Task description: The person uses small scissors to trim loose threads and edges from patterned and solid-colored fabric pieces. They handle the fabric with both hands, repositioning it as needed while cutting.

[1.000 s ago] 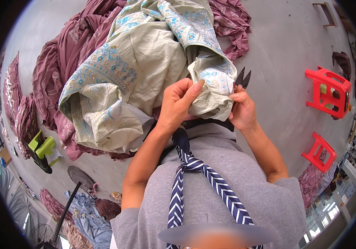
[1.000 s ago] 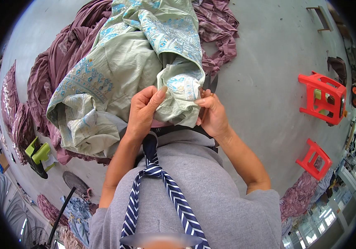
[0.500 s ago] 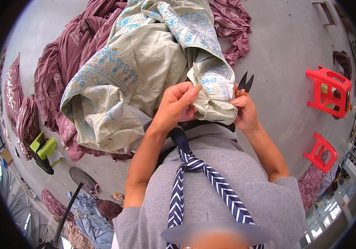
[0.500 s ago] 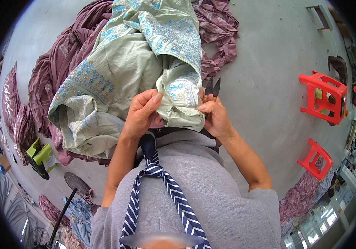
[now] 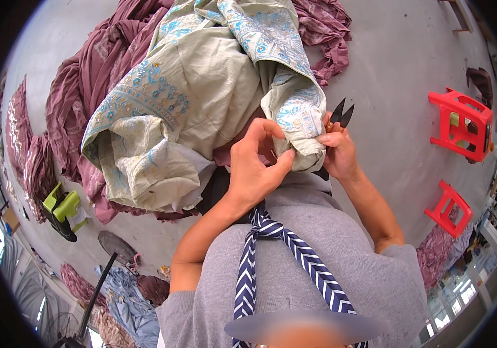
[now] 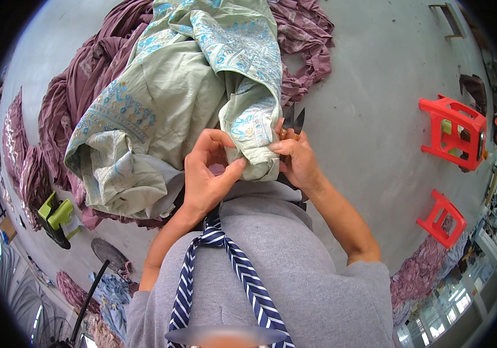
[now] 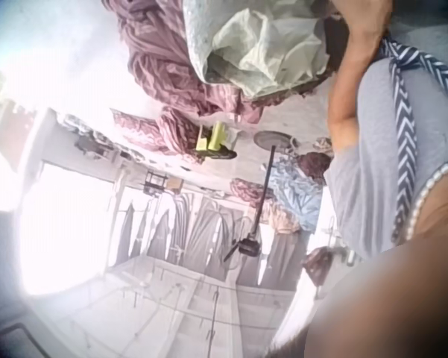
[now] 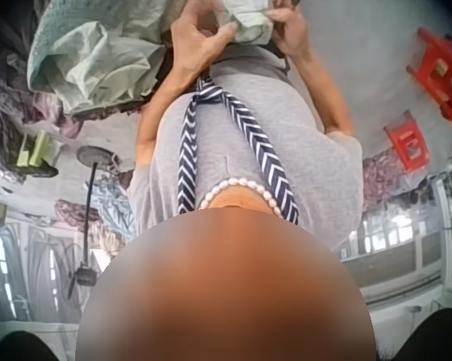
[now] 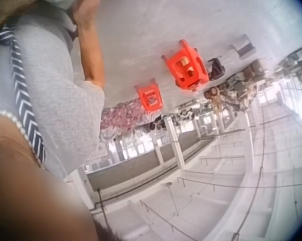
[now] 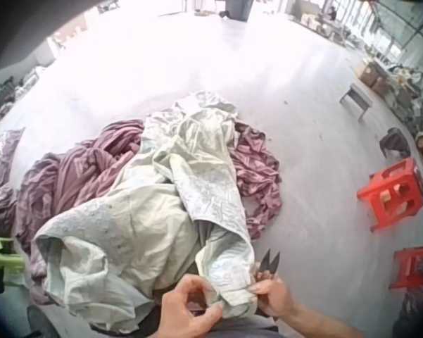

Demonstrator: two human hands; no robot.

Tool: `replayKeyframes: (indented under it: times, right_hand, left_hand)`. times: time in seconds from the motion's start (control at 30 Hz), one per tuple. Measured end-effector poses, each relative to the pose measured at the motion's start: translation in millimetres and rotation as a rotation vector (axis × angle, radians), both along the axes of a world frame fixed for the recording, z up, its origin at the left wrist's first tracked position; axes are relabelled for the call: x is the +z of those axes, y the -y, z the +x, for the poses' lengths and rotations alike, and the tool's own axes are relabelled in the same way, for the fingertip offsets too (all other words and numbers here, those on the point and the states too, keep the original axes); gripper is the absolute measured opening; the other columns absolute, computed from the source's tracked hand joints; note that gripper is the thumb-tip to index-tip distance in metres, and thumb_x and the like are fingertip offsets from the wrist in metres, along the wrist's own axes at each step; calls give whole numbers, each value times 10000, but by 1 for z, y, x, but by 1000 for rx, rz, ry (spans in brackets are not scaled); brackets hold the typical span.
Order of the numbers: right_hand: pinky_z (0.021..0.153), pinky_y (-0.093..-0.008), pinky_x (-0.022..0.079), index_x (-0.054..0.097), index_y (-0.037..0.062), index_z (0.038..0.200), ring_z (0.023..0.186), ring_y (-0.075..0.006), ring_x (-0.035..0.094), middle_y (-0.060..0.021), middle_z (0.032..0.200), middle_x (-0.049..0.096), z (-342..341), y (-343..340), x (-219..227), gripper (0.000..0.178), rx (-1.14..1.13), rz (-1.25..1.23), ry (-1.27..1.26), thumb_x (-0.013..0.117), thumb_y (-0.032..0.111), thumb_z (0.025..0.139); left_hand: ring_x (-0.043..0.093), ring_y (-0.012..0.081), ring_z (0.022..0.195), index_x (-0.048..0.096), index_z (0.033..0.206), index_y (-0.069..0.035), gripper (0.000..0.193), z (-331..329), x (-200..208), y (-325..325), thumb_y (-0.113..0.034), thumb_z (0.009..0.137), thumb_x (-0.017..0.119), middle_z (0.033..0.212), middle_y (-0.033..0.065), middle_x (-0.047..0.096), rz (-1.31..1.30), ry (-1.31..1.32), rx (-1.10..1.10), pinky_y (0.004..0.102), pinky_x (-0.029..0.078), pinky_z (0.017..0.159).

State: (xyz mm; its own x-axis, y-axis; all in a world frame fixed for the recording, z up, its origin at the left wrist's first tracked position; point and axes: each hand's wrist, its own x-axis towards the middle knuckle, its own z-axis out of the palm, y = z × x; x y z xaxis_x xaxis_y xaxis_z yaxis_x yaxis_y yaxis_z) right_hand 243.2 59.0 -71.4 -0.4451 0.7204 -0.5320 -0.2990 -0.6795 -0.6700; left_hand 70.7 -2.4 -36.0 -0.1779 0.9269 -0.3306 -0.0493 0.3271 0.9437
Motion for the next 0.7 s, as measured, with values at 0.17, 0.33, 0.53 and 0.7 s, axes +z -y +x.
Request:
replayKeyframes:
  times: [0.17, 0.33, 0.53, 0.7]
  right_hand:
    - [389, -189, 300, 528, 54, 791, 493, -40, 423, 26, 675, 511, -3, 3, 5, 91, 40, 25, 38, 532, 92, 709]
    - [393, -184, 299, 526, 58, 825, 498, -43, 418, 22, 675, 520, -2, 7, 9, 108, 17, -20, -15, 517, 79, 719]
    - [383, -175, 291, 497, 70, 815, 490, -36, 408, 5, 675, 524, -4, 6, 14, 77, -46, -78, -53, 500, 84, 739]
    - [376, -174, 288, 488, 66, 808, 482, -37, 396, -5, 670, 519, -4, 3, 20, 68, -54, -82, -78, 500, 84, 743]
  left_hand:
    - [524, 55, 564, 542, 872, -12, 181, 10, -9, -1, -46, 741, 662, 653, 22, 579, 35, -126, 111, 203, 417, 510]
    - [552, 47, 612, 605, 927, 5, 200, 12, -16, -5, -15, 741, 675, 689, 17, 610, 190, -388, 175, 190, 443, 565]
    - [594, 73, 647, 635, 859, 9, 136, 7, -13, -2, 22, 732, 684, 739, 61, 643, 293, -427, 172, 205, 475, 602]
    - [614, 131, 614, 632, 857, 0, 151, 8, -15, 1, -8, 719, 693, 725, 83, 634, 301, -382, 99, 240, 467, 552]
